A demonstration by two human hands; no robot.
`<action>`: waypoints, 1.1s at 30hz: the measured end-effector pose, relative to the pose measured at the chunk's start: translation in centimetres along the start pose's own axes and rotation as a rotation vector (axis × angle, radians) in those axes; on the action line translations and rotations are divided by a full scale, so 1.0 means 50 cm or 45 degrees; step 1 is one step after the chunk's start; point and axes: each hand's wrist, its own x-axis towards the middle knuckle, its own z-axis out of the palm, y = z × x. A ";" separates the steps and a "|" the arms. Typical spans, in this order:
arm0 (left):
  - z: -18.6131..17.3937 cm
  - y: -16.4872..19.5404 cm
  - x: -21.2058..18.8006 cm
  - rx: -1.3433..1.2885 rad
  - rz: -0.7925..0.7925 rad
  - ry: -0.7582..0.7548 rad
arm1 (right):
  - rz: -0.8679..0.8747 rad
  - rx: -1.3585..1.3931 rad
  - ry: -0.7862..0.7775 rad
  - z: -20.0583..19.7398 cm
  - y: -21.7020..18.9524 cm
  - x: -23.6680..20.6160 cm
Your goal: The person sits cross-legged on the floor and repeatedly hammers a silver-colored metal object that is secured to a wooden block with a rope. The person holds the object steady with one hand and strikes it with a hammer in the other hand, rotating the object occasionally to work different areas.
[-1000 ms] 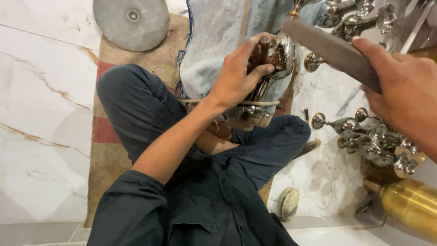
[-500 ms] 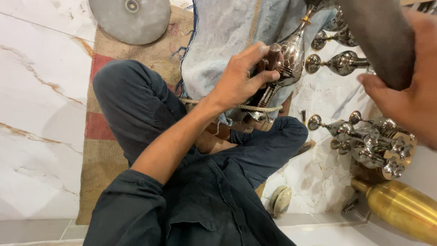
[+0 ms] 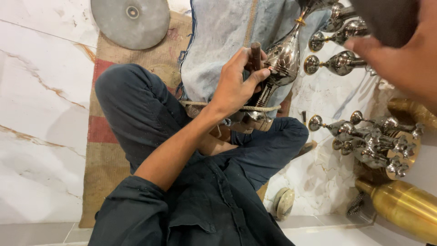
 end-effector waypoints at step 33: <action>0.149 -0.011 -0.157 -1.311 -0.490 0.251 | 0.917 1.161 1.289 0.413 -0.049 -0.408</action>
